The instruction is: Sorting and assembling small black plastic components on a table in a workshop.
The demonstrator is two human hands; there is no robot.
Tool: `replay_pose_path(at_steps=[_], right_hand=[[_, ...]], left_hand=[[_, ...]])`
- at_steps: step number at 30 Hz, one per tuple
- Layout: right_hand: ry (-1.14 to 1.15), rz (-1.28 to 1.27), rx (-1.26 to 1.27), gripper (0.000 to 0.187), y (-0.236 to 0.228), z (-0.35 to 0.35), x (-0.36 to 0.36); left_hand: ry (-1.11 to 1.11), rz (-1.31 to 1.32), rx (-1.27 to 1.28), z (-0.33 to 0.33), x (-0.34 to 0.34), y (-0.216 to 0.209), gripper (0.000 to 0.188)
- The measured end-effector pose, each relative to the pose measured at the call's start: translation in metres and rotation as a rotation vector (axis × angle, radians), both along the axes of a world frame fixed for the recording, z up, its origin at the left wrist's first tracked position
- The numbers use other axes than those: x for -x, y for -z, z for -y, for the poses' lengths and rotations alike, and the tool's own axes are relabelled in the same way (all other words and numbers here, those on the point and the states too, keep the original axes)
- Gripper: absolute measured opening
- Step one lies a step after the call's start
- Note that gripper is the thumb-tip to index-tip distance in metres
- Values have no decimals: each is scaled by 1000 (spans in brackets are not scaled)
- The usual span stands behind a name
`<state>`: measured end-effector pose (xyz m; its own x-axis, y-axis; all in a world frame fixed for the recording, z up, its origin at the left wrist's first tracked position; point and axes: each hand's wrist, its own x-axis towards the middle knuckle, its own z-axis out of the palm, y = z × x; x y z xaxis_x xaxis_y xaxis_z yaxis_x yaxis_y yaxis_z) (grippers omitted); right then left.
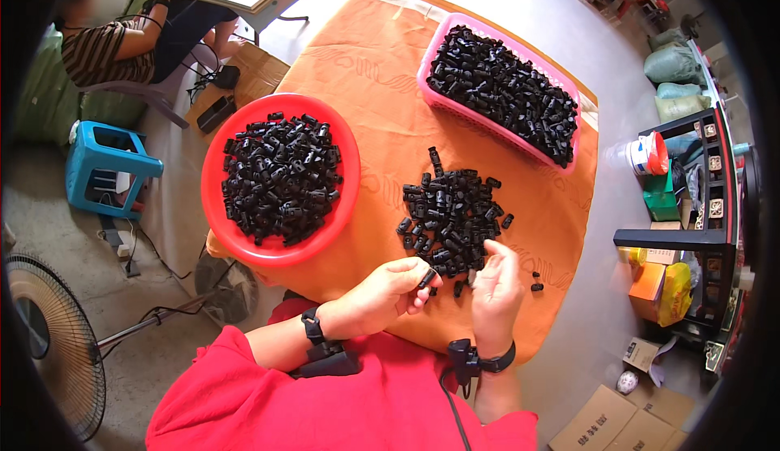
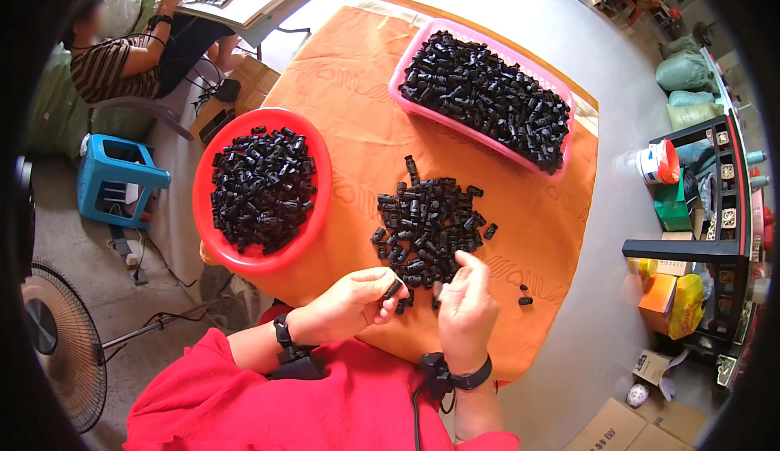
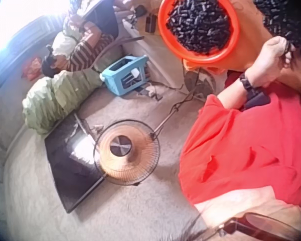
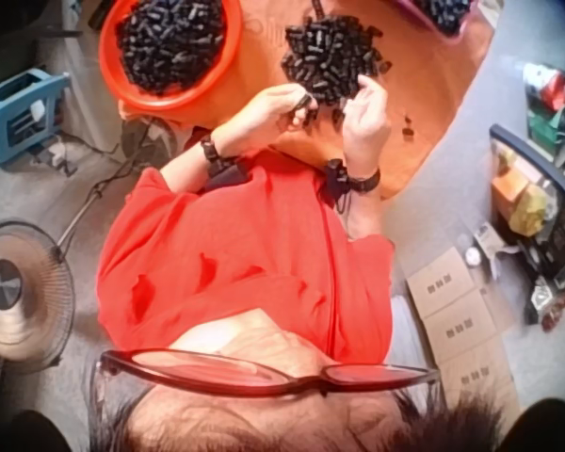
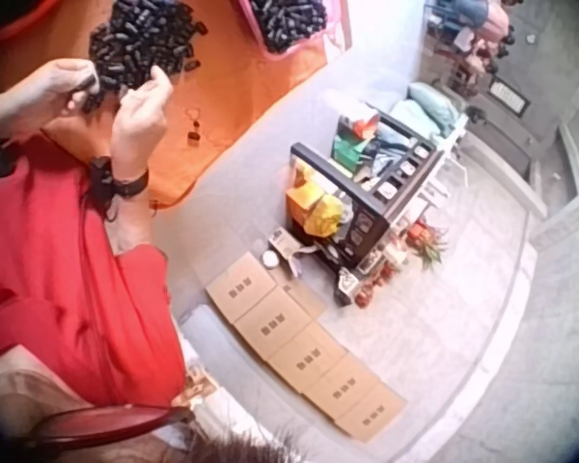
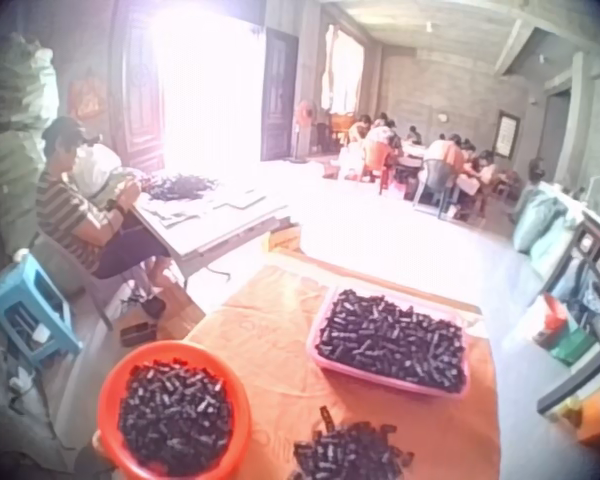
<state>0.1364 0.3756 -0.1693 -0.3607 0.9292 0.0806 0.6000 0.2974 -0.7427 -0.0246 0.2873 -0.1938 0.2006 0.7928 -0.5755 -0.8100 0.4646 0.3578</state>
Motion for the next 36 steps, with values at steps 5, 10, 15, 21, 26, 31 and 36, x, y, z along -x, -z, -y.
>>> replay_pose_path(at_steps=[5, 10, 15, 21, 26, 31, 36], right_hand=[[-136, -151, 222, 20, 4, 10, 2], [-213, -202, 307, 16, 3, 13, 5], [-230, -217, 381, 10, 1, 19, 11], [-147, -285, 385, 8, 8, 13, 3], [-30, -374, 454, 12, 9, 7, -3], [-28, -374, 468, 13, 12, 8, -6], [-36, -348, 482, 13, 12, 11, -4]], left_hand=[[20, 114, -83, 0, 1, 7, 20], [0, 119, -58, -1, -2, 10, 21], [-34, 60, -16, -2, -4, 6, 22], [77, -215, -154, -4, 6, 10, 25], [-89, 8, -132, -15, 24, 14, 15], [-76, -784, -175, -27, 22, 17, 13], [11, -1900, -281, -32, 11, 35, 19]])
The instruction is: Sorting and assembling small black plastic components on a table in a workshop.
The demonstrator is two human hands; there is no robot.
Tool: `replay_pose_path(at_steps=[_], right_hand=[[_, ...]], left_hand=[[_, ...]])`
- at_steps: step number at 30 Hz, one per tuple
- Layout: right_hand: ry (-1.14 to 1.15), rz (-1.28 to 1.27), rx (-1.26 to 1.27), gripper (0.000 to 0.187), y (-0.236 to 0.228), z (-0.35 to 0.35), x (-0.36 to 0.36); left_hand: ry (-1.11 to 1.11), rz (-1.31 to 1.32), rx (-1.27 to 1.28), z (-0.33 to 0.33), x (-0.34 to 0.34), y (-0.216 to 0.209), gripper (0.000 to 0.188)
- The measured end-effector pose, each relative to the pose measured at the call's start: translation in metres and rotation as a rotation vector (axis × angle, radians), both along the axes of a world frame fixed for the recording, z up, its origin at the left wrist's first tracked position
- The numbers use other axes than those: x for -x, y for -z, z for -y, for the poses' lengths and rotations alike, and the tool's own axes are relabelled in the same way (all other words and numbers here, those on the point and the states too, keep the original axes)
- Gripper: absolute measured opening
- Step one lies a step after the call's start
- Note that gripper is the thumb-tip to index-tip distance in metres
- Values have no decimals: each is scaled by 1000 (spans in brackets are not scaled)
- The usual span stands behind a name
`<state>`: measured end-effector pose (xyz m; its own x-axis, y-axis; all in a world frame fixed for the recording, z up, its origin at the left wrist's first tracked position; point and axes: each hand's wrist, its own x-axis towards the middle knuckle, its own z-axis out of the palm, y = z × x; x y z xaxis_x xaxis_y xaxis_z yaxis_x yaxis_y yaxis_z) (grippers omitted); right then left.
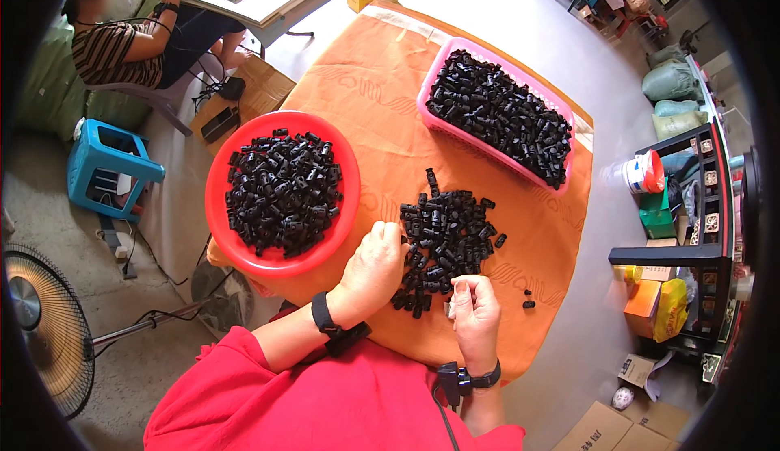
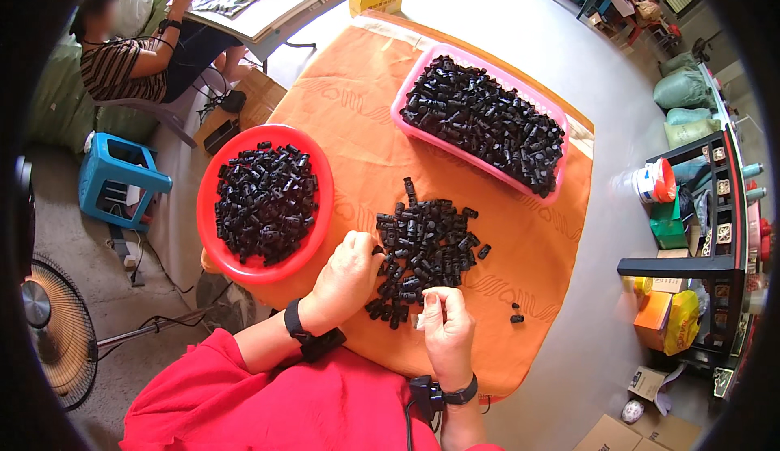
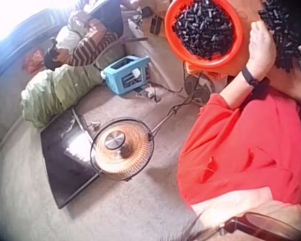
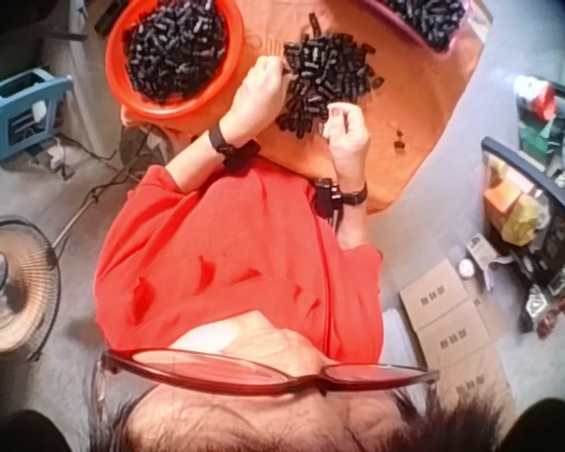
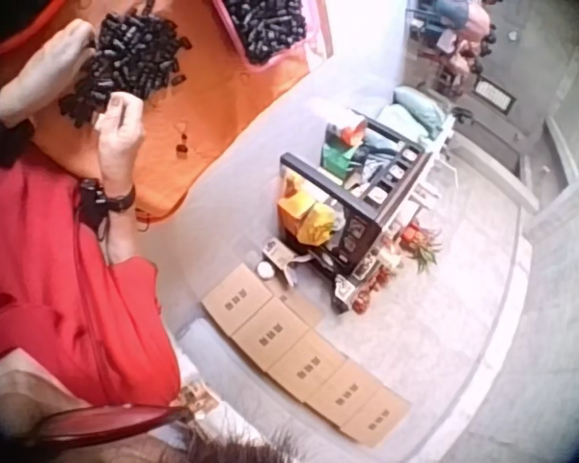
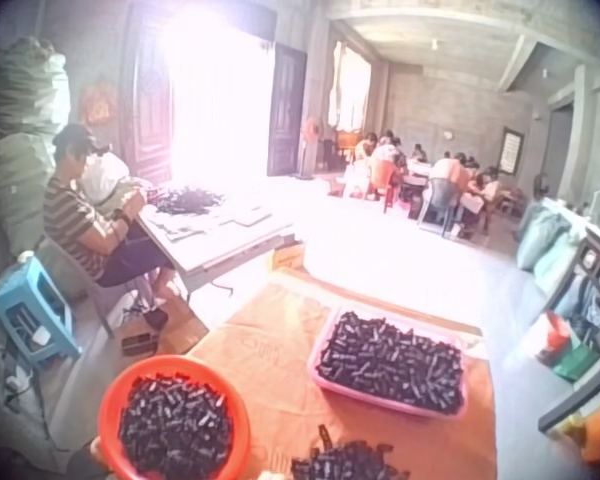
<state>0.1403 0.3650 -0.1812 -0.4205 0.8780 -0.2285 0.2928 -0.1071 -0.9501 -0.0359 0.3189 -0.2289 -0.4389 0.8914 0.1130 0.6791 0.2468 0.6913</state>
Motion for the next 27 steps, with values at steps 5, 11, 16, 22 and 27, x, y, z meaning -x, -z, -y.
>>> replay_pose_path(at_steps=[5, 11, 16, 22, 27], right_hand=[[0, -24, 2, 13, 3, 1, 0], [-9, -13, 10, 13, 3, 0, 2], [-19, 6, -21, 13, 1, 0, 1], [7, 14, -8, 13, 1, -1, -3], [-15, -14, -10, 13, -5, 2, 1]], left_hand=[[23, -76, 44, 0, 0, -4, 22], [18, -30, 83, 6, -3, -1, 21], [-14, 22, -182, 6, -2, 7, 24], [37, 1321, 210, 5, 11, -28, 18], [148, 1941, 191, 14, 19, -23, 18]])
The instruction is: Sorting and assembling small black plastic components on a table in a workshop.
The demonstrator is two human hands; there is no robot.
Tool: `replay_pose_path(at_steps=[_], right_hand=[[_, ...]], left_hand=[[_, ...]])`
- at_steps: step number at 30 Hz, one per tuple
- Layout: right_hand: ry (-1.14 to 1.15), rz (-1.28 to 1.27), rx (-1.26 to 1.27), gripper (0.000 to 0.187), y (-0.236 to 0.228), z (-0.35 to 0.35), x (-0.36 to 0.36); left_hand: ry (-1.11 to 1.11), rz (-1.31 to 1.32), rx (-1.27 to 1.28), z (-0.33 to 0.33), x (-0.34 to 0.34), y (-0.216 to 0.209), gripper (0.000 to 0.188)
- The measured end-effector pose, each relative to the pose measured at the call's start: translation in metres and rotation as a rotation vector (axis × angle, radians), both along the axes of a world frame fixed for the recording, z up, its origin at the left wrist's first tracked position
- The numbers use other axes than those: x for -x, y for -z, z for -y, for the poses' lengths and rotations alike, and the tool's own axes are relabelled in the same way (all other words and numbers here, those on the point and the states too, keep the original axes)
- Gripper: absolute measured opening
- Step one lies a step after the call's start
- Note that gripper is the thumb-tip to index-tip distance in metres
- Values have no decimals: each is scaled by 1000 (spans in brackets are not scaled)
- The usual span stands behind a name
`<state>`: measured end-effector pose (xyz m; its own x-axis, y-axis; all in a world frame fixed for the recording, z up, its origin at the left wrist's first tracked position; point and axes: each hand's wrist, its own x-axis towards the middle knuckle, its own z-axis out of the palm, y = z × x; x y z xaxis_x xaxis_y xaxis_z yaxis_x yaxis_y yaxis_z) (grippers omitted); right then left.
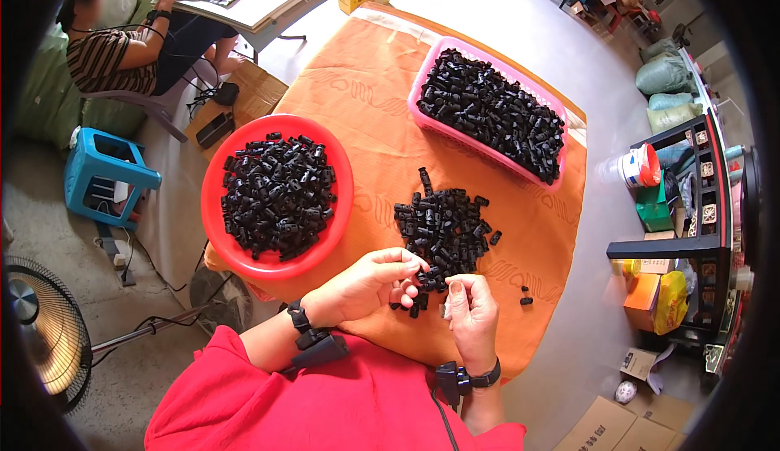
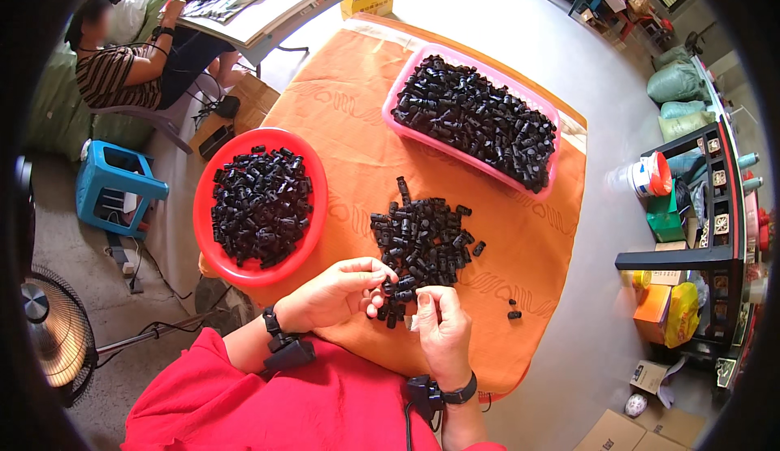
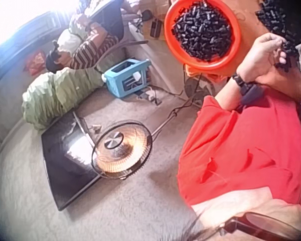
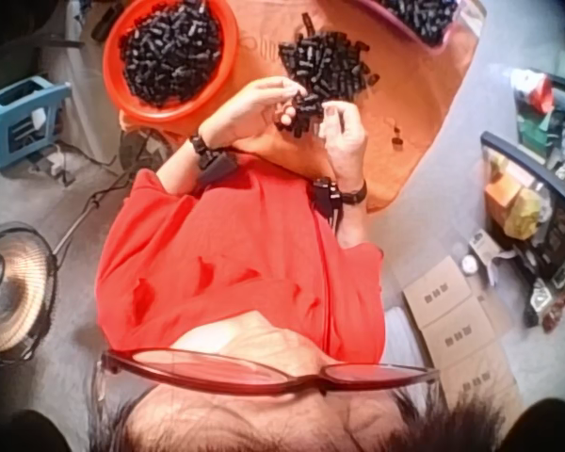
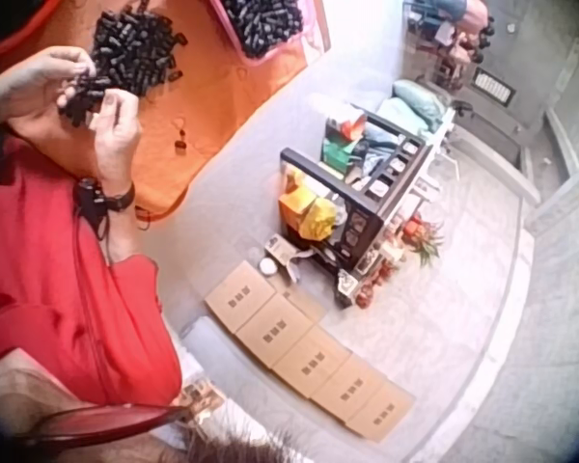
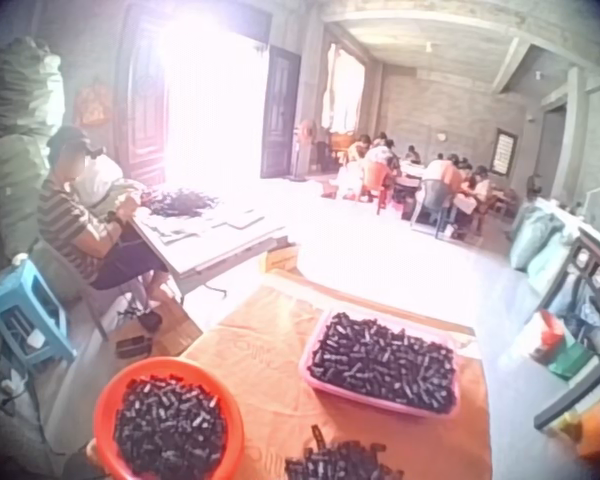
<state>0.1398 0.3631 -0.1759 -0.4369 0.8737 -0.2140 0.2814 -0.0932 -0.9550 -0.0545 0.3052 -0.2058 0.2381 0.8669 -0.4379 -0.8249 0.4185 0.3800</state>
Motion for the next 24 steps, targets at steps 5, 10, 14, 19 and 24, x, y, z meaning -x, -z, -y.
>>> replay_pose_path(at_steps=[5, 10, 14, 19, 24], right_hand=[[-38, -27, -13, 14, -5, 3, 1], [-68, -59, -29, 14, -6, 5, 1], [-83, -52, -56, 16, -1, 3, -3], [-76, -80, -21, 15, -1, 3, -5], [-100, -98, -34, 16, -4, 3, -5]], left_hand=[[22, 79, 3, 0, -3, -3, 20], [1, -10, -26, 4, -11, -1, 22], [31, -86, -60, 6, -12, -3, 20], [15, -14, -33, 4, -14, -8, 18], [83, 12, -46, 6, -13, -3, 18]])
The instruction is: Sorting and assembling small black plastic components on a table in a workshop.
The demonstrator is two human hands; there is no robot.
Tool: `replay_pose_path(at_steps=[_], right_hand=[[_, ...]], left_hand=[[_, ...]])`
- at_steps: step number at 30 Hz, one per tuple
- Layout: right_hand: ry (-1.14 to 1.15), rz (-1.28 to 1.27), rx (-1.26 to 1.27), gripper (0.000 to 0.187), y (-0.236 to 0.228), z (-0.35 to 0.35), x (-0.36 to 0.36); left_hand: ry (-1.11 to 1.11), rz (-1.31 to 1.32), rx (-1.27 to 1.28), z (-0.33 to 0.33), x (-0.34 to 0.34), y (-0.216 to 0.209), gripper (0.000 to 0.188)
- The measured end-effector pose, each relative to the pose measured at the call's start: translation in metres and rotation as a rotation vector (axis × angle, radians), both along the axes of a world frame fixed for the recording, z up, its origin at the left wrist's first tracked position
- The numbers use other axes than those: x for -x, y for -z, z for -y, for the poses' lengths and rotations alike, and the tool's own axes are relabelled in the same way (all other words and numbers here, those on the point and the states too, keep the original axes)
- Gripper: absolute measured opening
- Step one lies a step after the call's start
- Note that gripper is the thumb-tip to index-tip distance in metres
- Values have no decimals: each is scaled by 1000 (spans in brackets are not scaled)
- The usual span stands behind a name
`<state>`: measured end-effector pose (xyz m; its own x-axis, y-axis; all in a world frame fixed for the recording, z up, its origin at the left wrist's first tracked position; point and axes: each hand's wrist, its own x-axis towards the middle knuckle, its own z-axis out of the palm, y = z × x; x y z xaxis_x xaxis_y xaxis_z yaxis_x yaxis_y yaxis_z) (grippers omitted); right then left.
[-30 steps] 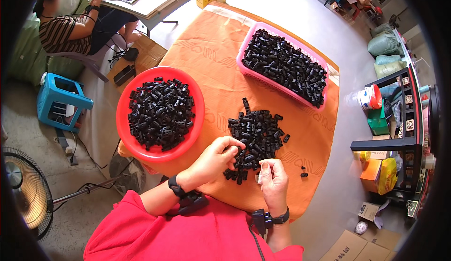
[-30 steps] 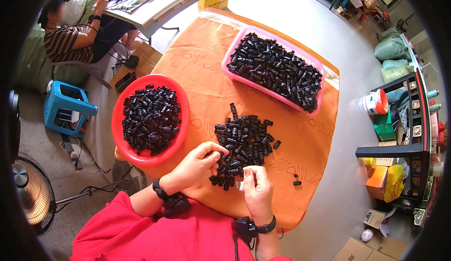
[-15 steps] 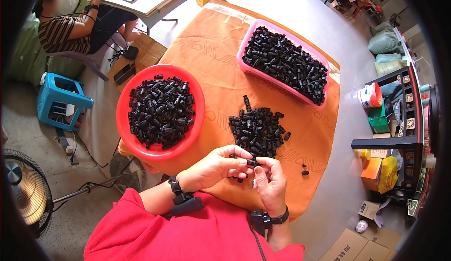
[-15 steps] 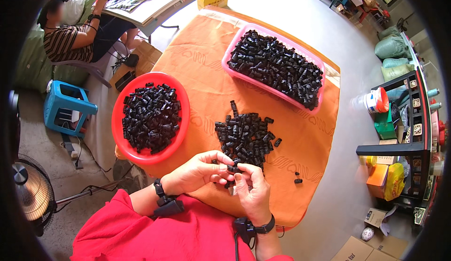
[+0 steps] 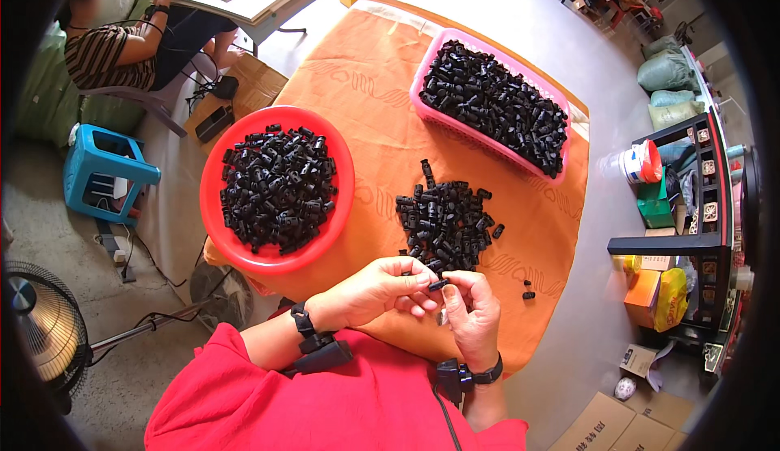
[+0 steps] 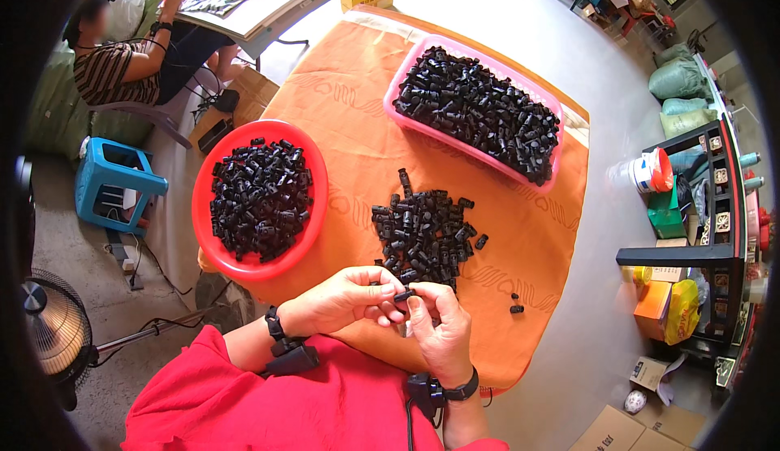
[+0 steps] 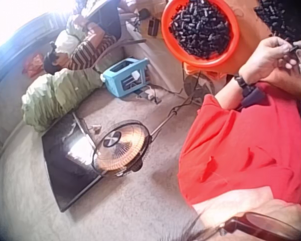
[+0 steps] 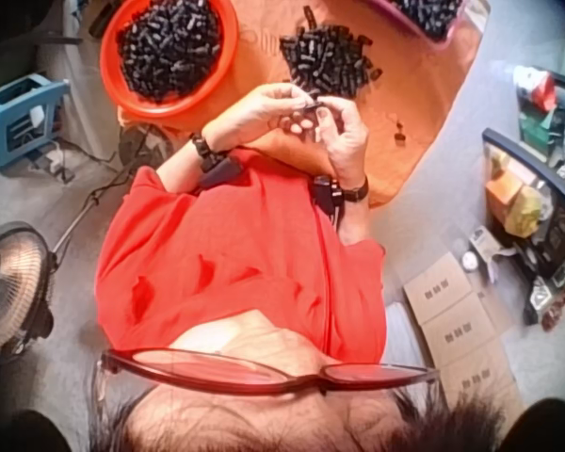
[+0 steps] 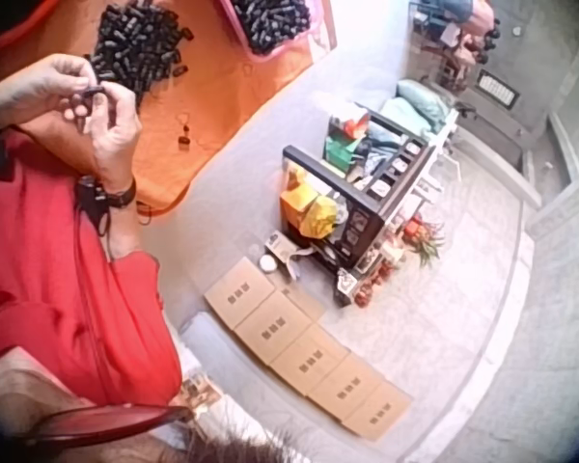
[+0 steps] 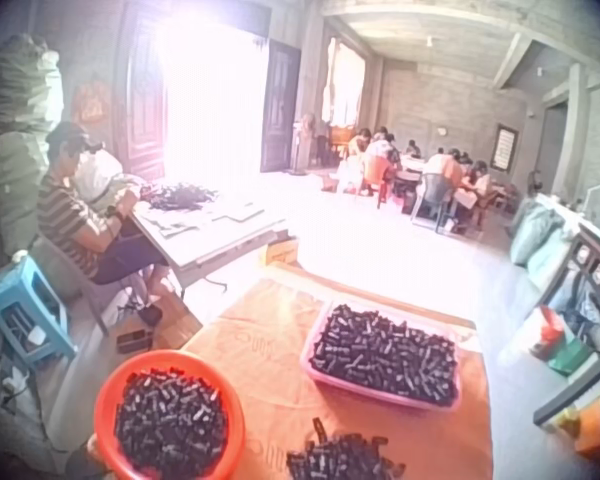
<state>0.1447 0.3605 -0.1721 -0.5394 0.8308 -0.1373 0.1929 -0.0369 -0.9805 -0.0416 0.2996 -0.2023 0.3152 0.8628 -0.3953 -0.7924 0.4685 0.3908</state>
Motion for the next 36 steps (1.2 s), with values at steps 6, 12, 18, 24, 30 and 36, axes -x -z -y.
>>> replay_pose_path(at_steps=[6, 12, 18, 24, 30, 36], right_hand=[[-23, 27, 6, 15, -2, 0, 0], [-27, 18, 53, 15, -4, -1, -1], [-41, 21, 76, 15, -6, -2, -3], [-4, -49, 19, 15, -7, 2, 4], [-31, -12, -68, 16, 0, 4, -2], [-157, 13, -169, 19, 2, 3, -3]], left_hand=[[41, -98, -27, 1, -1, 1, 21], [109, -13, 7, 3, 1, 4, 22], [122, 22, 25, 3, 0, 6, 22], [61, 133, -14, 5, -4, 9, 26], [-38, 65, -14, 1, -5, -4, 27], [4, 75, -62, 4, -3, 9, 23]])
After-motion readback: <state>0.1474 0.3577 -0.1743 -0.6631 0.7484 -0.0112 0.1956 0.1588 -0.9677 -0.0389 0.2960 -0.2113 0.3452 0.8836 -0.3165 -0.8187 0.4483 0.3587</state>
